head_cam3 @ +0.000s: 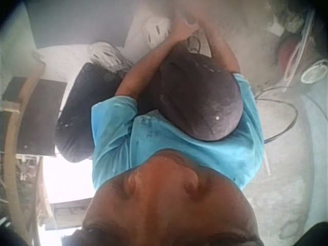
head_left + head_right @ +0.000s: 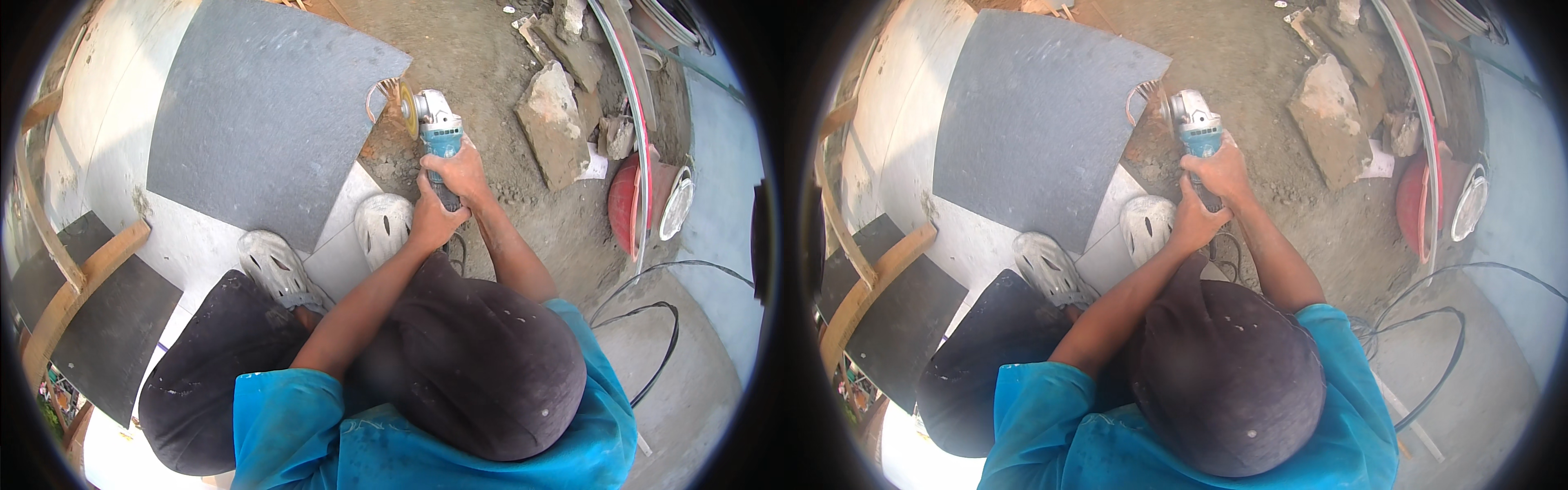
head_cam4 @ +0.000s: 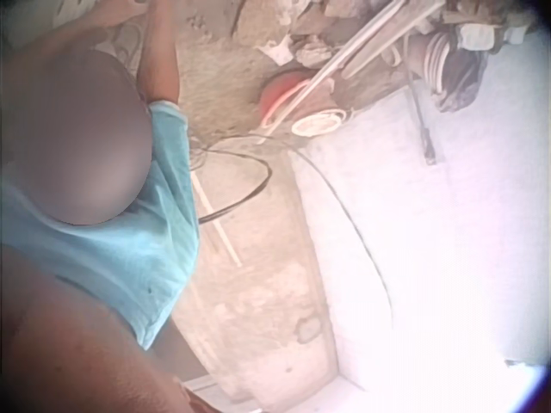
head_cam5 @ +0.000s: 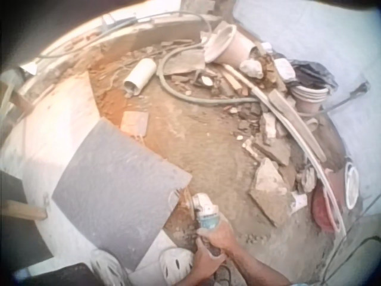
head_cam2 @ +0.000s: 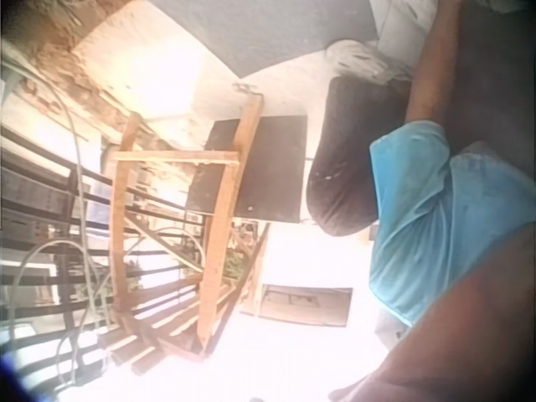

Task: The person uses an angle grinder to cut a gray tile placed on the floor. They hold the tile with one hand and operate the grinder with the other, cutting along a marked line.

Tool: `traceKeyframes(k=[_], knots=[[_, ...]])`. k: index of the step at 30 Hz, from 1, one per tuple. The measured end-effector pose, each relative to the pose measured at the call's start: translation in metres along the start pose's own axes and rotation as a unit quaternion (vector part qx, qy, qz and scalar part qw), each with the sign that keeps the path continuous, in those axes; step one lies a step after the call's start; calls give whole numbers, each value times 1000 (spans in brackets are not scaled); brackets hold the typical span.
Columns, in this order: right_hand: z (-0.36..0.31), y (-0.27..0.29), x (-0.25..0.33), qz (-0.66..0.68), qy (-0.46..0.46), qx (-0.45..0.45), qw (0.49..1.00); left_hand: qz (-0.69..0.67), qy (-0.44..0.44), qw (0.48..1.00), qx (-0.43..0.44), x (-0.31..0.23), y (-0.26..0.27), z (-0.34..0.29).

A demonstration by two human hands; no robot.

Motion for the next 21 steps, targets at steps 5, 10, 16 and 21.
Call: traceKeyframes(k=[5,10,16,21], knots=[[-2,2,6,-16,-9,-2,1000,-11,36,999,39,-3,2,1],[1,0,0,-7,3,2,1000,-3,28,999,38,-5,3,1],[-1,-2,4,-4,1,4,1000,-4,34,999,38,-6,5,1],[-2,0,7,-10,0,3,1000,-5,35,999,39,-5,4,1]])
Point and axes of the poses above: each hand's wrist, its own z-axis towards the middle knuckle, its own y-axis out of the back of the hand, x = y × z, the point moved 6 cm from there along z, towards the middle knuckle, and after that the axes turned 14 degrees about -x, right-handed, at the moved point
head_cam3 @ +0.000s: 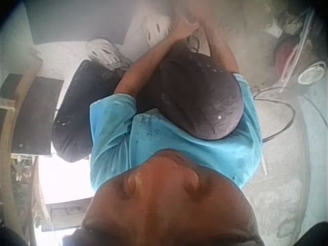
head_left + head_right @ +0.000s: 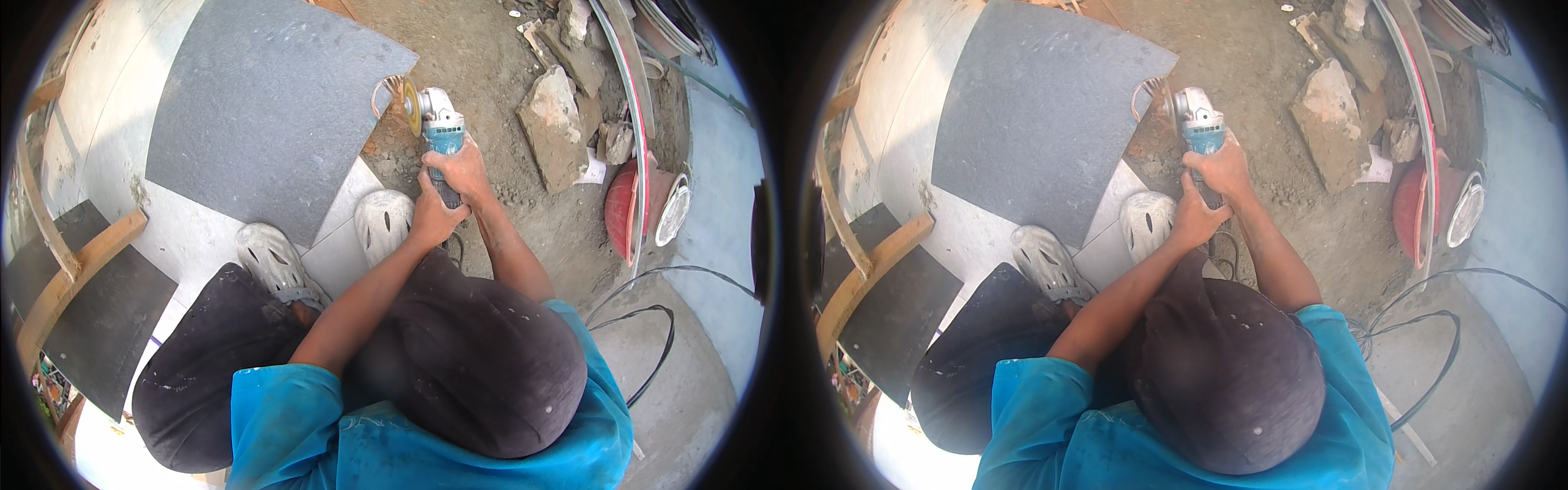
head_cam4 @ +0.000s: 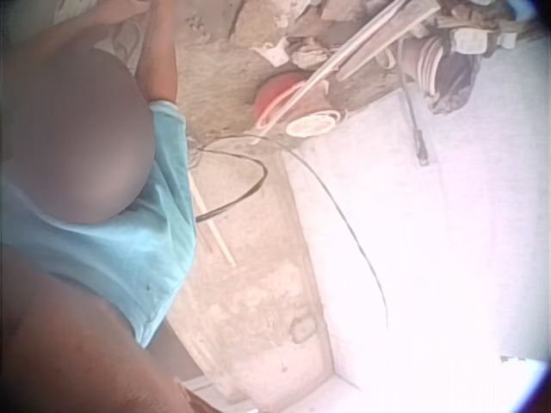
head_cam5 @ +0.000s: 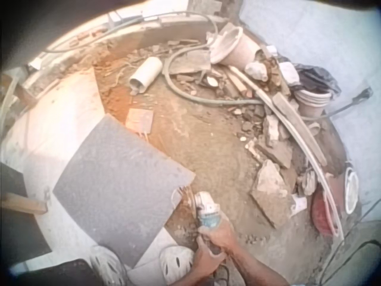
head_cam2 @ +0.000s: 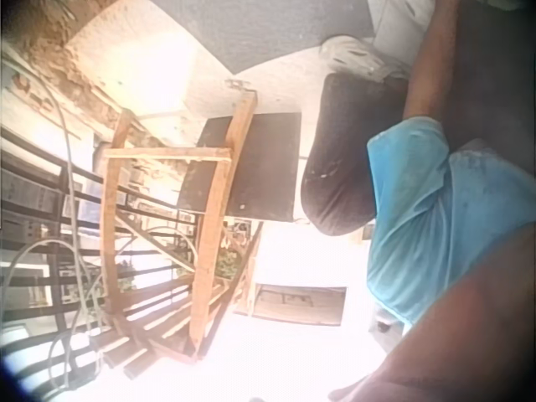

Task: The person uses an angle grinder to cut a gray tile placed on the floor. They hold the tile with one hand and operate the grinder with the other, cutting along a marked line.

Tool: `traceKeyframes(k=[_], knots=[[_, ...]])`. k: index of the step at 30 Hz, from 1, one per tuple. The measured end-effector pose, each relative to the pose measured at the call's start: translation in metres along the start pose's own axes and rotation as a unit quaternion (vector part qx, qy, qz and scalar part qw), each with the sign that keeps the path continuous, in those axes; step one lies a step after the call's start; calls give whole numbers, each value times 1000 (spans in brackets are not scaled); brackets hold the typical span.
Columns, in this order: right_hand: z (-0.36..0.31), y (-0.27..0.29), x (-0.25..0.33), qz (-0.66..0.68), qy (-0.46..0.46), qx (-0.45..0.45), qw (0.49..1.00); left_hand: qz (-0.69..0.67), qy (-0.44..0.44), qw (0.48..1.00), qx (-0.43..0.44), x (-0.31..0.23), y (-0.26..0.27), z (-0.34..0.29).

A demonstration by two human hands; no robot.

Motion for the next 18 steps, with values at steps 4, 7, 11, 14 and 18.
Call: traceKeyframes(k=[4,7,11,14,18], knots=[[1,-2,0,0,0,4,1000,-3,-4,1000,-3,0,0,1],[1,-1,-1,-2,22,-9,1000,3,-12,1000,-8,2,0,1],[0,-1,1,-4,28,-9,1000,13,-8,1000,-12,3,-1,1],[0,0,2,2,21,-9,1000,11,-4,1000,-9,2,0,0],[-1,-1,3,6,15,-5,1000,8,-37,998,-40,5,-1,0]])
Point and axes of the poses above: each hand's wrist, its own z-axis towards the middle knuckle, its own y-axis out of the back of the hand, x = y × z, the point moved 6 cm from there along z, towards the middle knuckle, and after that the axes turned 14 degrees about -x, right-handed, at the moved point
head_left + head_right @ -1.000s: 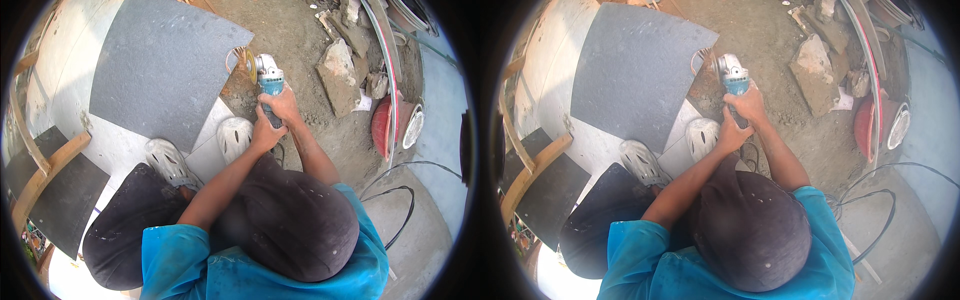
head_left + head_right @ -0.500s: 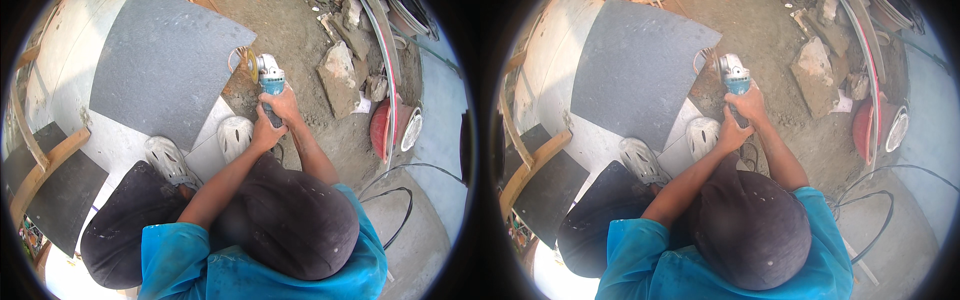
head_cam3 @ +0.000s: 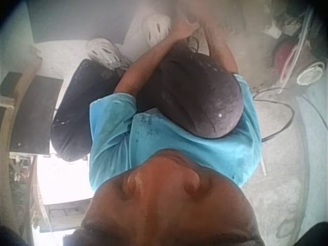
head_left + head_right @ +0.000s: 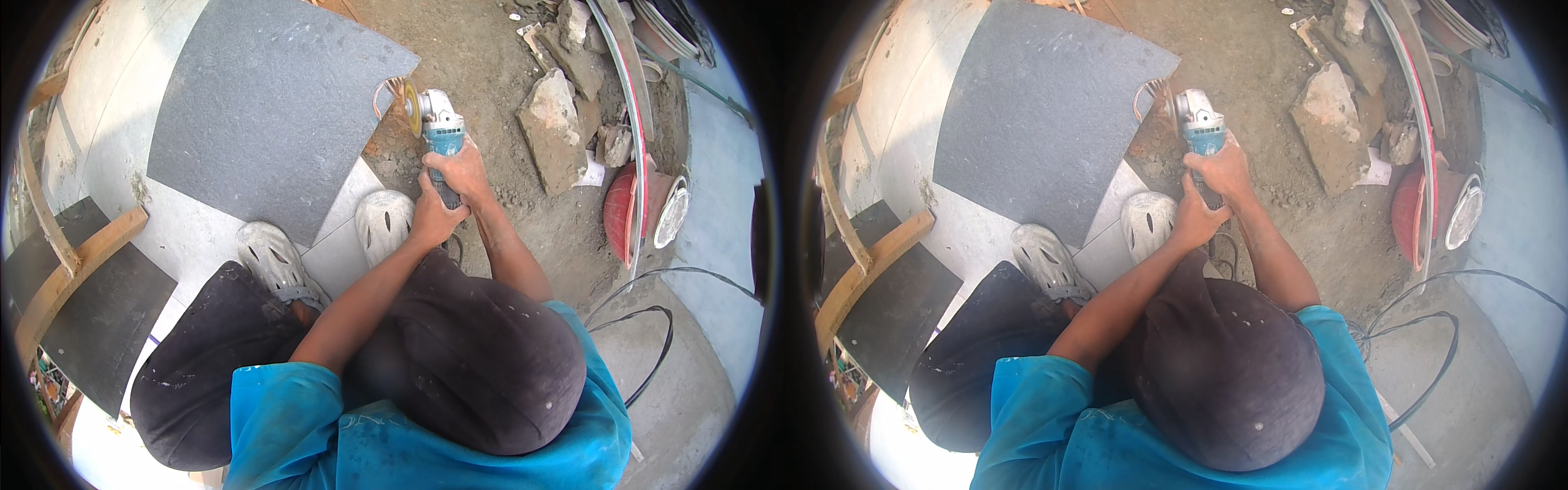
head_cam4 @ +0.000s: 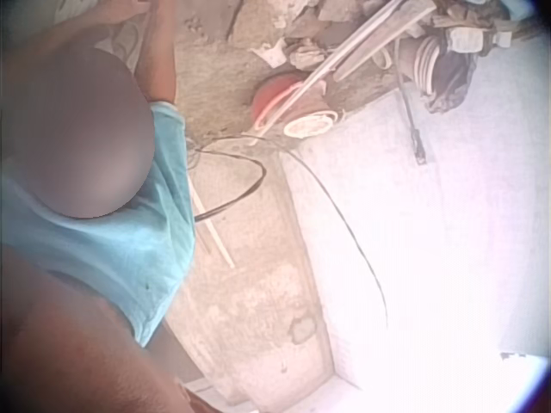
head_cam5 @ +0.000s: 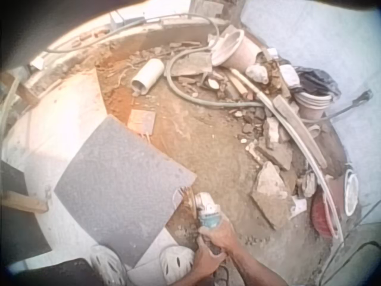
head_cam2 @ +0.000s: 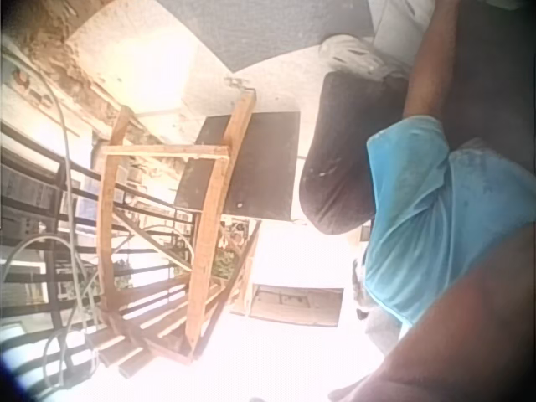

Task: The person uses an angle grinder to cut a gray tile placed on the floor. They hold the tile with one hand and operate the grinder with the other, cutting along a marked line.

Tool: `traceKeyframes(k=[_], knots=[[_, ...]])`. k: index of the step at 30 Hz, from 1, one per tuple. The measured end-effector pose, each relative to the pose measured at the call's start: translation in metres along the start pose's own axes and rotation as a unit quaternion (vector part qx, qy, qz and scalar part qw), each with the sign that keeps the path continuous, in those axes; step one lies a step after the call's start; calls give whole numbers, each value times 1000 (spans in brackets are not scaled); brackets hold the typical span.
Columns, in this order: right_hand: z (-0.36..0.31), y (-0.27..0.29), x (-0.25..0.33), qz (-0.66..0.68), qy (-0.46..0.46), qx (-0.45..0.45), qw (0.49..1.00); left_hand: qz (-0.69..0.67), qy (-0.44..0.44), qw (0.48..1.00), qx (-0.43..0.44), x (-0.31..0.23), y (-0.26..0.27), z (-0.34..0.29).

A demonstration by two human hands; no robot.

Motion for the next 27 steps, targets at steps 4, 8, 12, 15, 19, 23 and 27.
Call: traceKeyframes(k=[4,8,12,15,19,23,27], knots=[[1,1,0,-10,-6,6,1000,8,10,1000,5,1,-1,0],[0,1,2,-31,-10,6,999,5,29,999,29,0,0,0],[2,0,-1,-33,4,2,999,12,7,1000,3,4,-2,0],[1,-2,-2,-12,2,7,1000,7,9,1000,6,6,-2,1],[2,1,-1,-16,6,1,1000,-1,2,1000,5,3,-3,1],[-2,0,4,-19,-7,-1,1000,-2,-10,1000,-4,7,-2,1],[1,1,-1,-20,4,-14,1000,15,2,1000,6,8,-4,2]])
Point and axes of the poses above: each hand's wrist, its own z-axis towards the middle knuckle, its own y-axis out of the back of the hand, x = y × z, the point moved 6 cm from there along z, towards the middle knuckle, and after that the axes turned 14 degrees about -x, right-handed, at the moved point
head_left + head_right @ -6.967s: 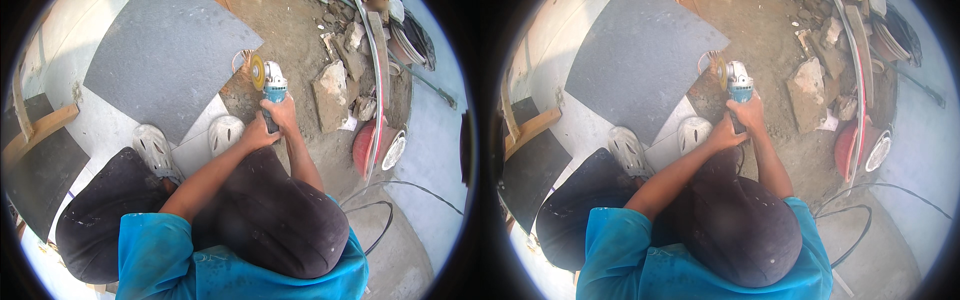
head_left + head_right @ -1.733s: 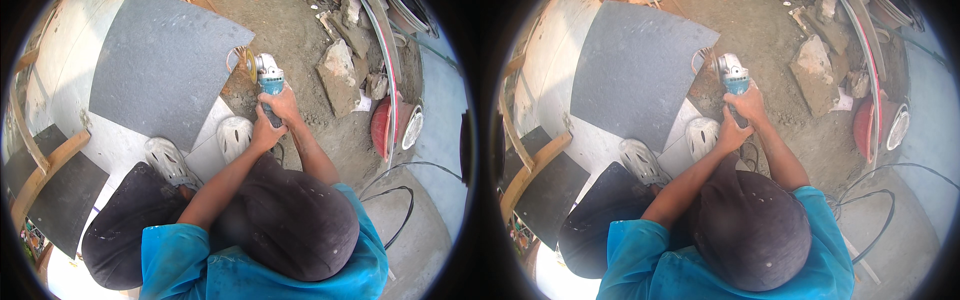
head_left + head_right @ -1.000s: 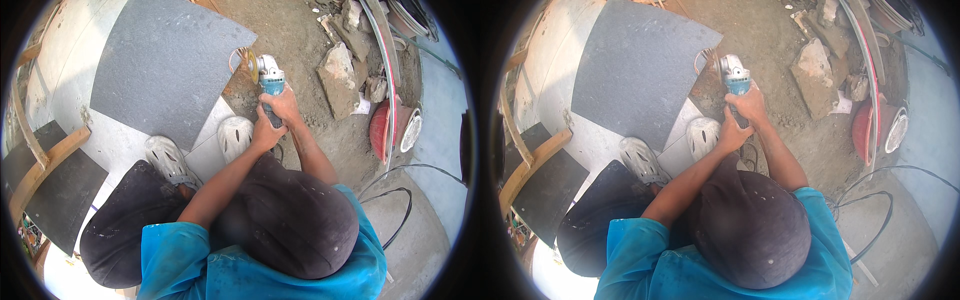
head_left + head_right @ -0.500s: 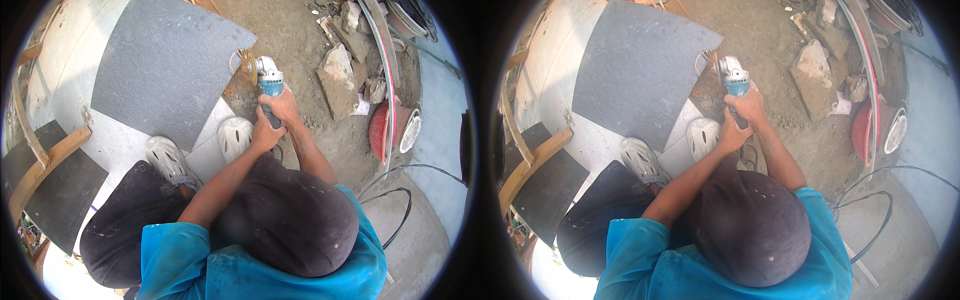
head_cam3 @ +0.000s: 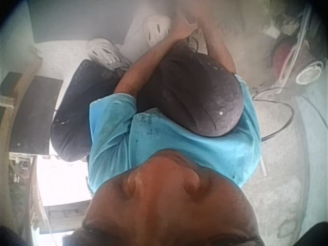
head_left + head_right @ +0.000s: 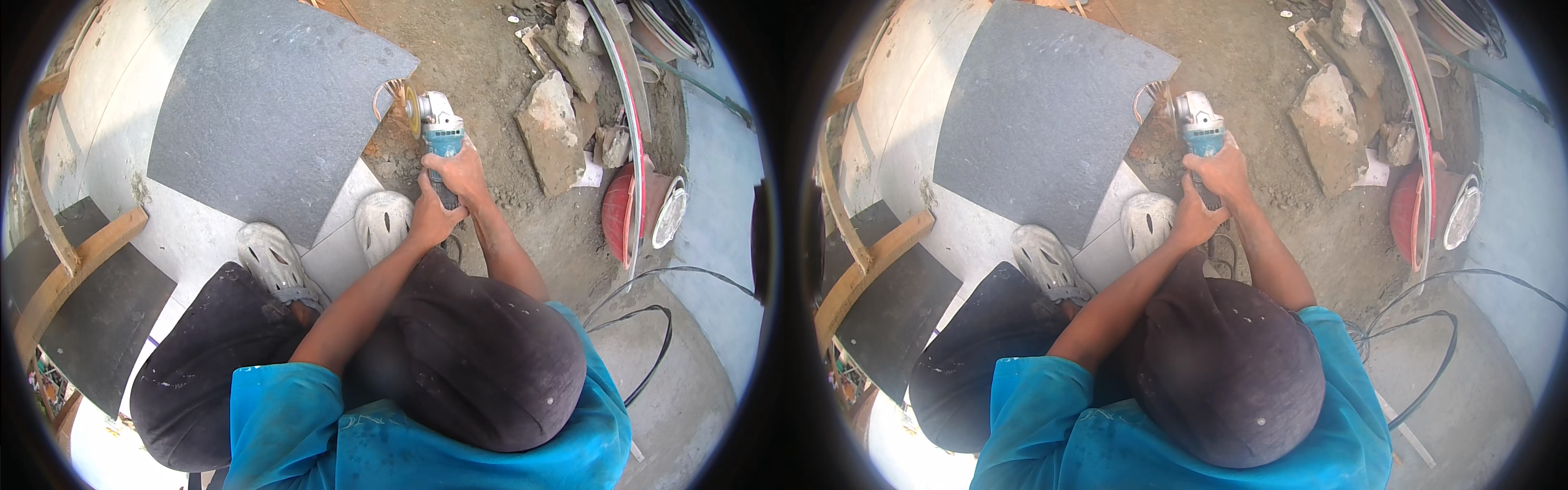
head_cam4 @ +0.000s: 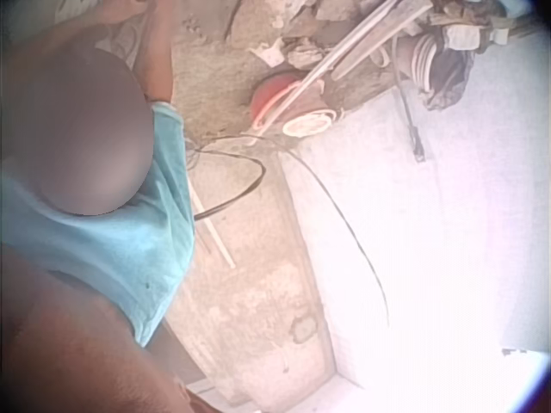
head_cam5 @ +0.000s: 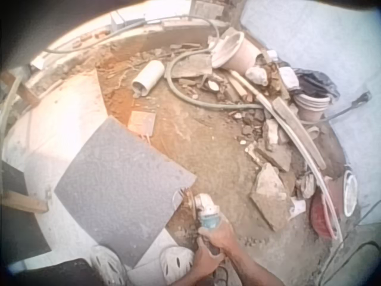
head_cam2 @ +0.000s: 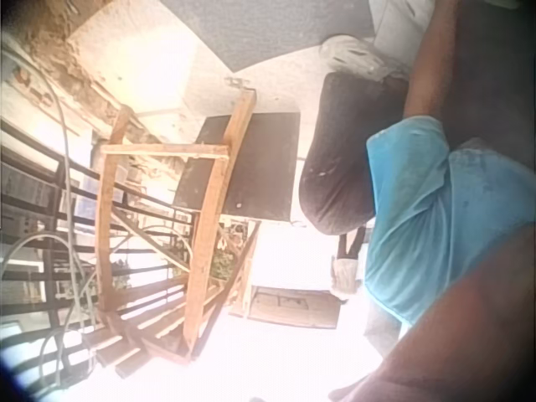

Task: The person uses an angle grinder to cut a gray tile placed on the floor. They hold the tile with one hand and operate the grinder with the other, cutting along a marked line.

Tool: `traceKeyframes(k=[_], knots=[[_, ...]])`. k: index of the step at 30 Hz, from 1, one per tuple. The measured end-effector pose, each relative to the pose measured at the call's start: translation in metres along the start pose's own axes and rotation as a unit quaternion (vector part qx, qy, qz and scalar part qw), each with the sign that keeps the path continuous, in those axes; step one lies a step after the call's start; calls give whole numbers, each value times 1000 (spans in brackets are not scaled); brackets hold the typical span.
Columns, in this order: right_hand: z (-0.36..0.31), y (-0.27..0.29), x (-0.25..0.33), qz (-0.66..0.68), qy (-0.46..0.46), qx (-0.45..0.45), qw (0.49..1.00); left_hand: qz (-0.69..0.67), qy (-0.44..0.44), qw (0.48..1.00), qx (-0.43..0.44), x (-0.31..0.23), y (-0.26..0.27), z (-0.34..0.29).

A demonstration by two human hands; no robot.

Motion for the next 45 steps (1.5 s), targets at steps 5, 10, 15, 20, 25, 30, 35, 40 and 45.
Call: traceKeyframes(k=[5,10,15,20,25,30,35,40,45], knots=[[0,0,-2,11,14,-14,1000,7,7,1000,4,-1,0,-1],[3,1,-1,-1,11,1,1000,-2,0,1000,1,-4,0,-1],[1,-2,0,-6,4,14,1000,4,9,1000,2,-3,2,-1],[3,-2,-4,-2,8,10,1000,11,12,1000,4,-3,1,-2],[2,-3,-4,-2,9,11,1000,13,32,999,25,-5,3,-2],[0,1,1,1,10,10,1000,14,35,999,39,-6,3,-3],[-2,1,4,-7,11,10,1000,14,28,999,30,-5,4,-4],[1,2,-4,-10,26,3,1000,6,27,999,34,-8,3,-6],[-1,0,-1,0,14,11,1000,5,27,999,27,-6,4,-5]])
Point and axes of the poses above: each hand's wrist, its own z-axis towards the middle knuckle, its own y-axis out of the back of the hand, x = y × z, the point moved 6 cm from there along z, towards the middle knuckle, and after that the axes turned 14 degrees about -x, right-handed, at the moved point
